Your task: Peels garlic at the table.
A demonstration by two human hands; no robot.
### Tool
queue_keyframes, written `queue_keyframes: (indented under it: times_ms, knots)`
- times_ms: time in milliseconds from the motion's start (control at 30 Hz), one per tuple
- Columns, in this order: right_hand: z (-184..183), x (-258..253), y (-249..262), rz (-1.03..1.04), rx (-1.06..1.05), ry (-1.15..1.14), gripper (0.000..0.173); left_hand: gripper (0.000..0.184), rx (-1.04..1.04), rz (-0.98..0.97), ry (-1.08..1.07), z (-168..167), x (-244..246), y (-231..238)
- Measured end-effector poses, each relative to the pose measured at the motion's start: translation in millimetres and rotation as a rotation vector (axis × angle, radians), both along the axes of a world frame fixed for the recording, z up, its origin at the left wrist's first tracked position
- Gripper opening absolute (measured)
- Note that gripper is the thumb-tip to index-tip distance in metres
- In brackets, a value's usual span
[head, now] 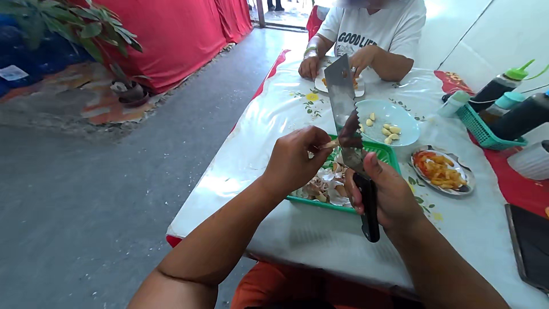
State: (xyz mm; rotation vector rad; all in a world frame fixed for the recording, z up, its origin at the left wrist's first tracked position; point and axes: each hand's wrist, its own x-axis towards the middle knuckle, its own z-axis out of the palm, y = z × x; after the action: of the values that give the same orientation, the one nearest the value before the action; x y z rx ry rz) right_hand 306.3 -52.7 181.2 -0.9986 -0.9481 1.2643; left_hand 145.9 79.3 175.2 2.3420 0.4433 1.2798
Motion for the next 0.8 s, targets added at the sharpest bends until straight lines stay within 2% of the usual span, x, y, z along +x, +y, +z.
queue_keyframes:
  times_ms: [233,400,533,633,733,800]
  knots:
    - [0,4,-1,0.057,0.051,0.067,0.055,0.014,-0.163,-0.111,-0.006,-2,-2,10]
    - [2,5,0,0.031,0.009,0.134,0.055,0.011,-0.543,-0.279,-0.085,2,-4,11]
    - [3,6,1,0.009,-0.032,0.136,0.06,0.013,-0.855,-0.469,-0.323,1,-4,17]
    - [4,8,2,0.03,-0.083,0.135,0.063,0.015,-1.013,-0.539,-0.402,5,-4,16]
    - [5,10,2,0.051,-0.149,0.164,0.063,0.016,-1.063,-0.56,-0.423,7,-4,17]
    - [6,12,1,0.075,-0.152,0.171,0.065,0.015,-0.993,-0.521,-0.339,7,-6,18]
